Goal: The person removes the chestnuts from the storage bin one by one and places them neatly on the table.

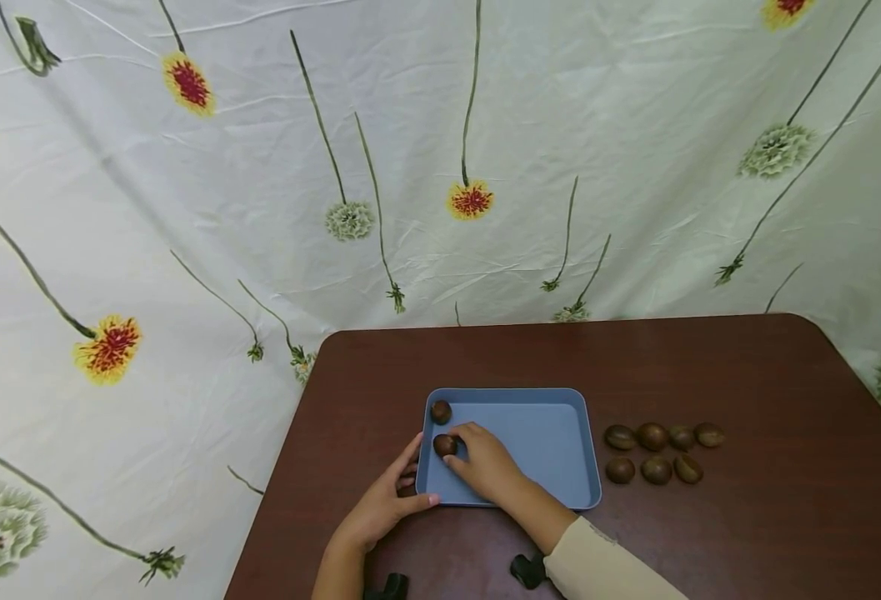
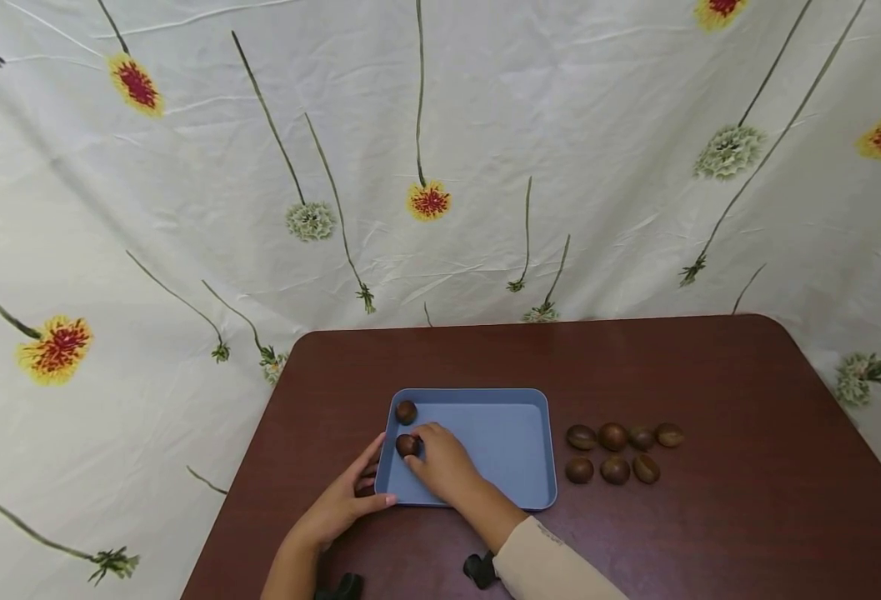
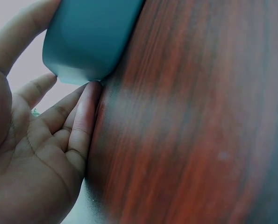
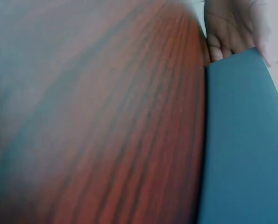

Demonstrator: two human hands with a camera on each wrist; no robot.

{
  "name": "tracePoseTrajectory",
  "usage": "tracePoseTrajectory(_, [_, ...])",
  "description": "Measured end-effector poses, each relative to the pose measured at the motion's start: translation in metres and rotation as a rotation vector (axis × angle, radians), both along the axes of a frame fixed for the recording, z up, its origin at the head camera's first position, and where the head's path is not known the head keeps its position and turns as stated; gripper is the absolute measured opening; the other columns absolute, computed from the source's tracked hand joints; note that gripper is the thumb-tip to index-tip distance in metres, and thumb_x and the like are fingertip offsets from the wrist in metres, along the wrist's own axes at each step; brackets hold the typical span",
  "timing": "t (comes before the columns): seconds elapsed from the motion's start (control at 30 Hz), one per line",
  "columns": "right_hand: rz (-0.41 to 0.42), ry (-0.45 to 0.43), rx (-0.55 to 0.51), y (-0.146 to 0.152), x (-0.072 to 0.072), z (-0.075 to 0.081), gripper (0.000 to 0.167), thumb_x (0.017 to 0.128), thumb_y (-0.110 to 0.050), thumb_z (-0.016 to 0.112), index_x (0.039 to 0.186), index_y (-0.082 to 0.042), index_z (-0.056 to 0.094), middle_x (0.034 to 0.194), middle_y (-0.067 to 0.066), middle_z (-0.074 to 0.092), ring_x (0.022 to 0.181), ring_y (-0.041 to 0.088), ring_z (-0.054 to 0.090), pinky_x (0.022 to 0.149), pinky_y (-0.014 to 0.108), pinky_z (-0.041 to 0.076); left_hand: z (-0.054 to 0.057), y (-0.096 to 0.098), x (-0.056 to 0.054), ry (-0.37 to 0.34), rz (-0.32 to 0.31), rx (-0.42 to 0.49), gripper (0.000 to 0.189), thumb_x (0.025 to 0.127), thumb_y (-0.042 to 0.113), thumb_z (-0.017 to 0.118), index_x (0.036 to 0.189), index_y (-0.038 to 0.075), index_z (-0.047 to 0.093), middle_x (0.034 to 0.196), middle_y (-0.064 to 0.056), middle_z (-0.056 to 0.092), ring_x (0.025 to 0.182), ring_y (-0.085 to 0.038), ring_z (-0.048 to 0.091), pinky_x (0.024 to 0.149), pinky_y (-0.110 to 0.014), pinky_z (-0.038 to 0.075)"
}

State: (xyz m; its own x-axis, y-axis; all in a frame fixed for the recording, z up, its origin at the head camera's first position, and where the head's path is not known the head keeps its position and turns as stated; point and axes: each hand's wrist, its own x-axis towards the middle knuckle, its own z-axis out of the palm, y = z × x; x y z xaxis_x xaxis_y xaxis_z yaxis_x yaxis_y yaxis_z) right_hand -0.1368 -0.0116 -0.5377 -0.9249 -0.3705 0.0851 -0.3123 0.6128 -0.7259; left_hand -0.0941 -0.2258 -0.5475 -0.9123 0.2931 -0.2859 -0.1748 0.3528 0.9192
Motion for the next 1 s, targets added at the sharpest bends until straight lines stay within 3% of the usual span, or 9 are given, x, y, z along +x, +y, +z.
tracePoseTrajectory(0.27, [-0.092, -0.098, -0.174, 0.022, 0.005, 0.001, 0.036, 0.095, -0.022, 0.072, 0.127, -0.008, 0.064, 0.122, 0.011, 0.07, 0.116, 0.03, 0.067, 0.097, 0.047, 0.053, 0.0, 0.001, -0.001, 0.004, 0.013, -0.006, 0.095, 0.087, 0.029, 0.081, 0.161, 0.04, 0.021, 0.156, -0.013, 0.04, 0.133, -0.032, 0.047, 0.105, -0.05, 0.043])
tracePoseTrajectory(0.7, [-0.238, -0.233, -0.485, 0.073, 0.03, 0.012, 0.038, 0.091, -0.016, 0.076, 0.127, -0.017, 0.064, 0.12, 0.004, 0.067, 0.111, 0.018, 0.067, 0.091, 0.023, 0.055, -0.001, 0.001, -0.002, -0.004, 0.03, -0.042, 0.098, 0.086, 0.032, 0.083, 0.161, 0.04, 0.021, 0.155, -0.013, 0.041, 0.133, -0.034, 0.046, 0.106, -0.054, 0.041])
tracePoseTrajectory(0.87, [-0.269, -0.253, -0.539, 0.097, 0.043, 0.019, 0.041, 0.09, -0.017, 0.078, 0.128, -0.017, 0.063, 0.124, 0.006, 0.067, 0.109, 0.014, 0.069, 0.088, 0.019, 0.055, -0.002, 0.001, -0.002, -0.005, 0.025, -0.035, 0.098, 0.085, 0.032, 0.083, 0.161, 0.039, 0.021, 0.156, -0.014, 0.04, 0.134, -0.035, 0.046, 0.106, -0.054, 0.041])
tracePoseTrajectory(1.0, [-0.258, -0.229, -0.598, 0.119, 0.052, 0.025, 0.043, 0.092, -0.017, 0.076, 0.131, -0.009, 0.06, 0.128, 0.014, 0.063, 0.106, 0.011, 0.069, 0.086, 0.019, 0.056, -0.003, 0.0, -0.003, 0.008, 0.005, -0.048, 0.1, 0.087, 0.034, 0.082, 0.163, 0.036, 0.017, 0.155, -0.017, 0.04, 0.133, -0.037, 0.046, 0.105, -0.054, 0.042])
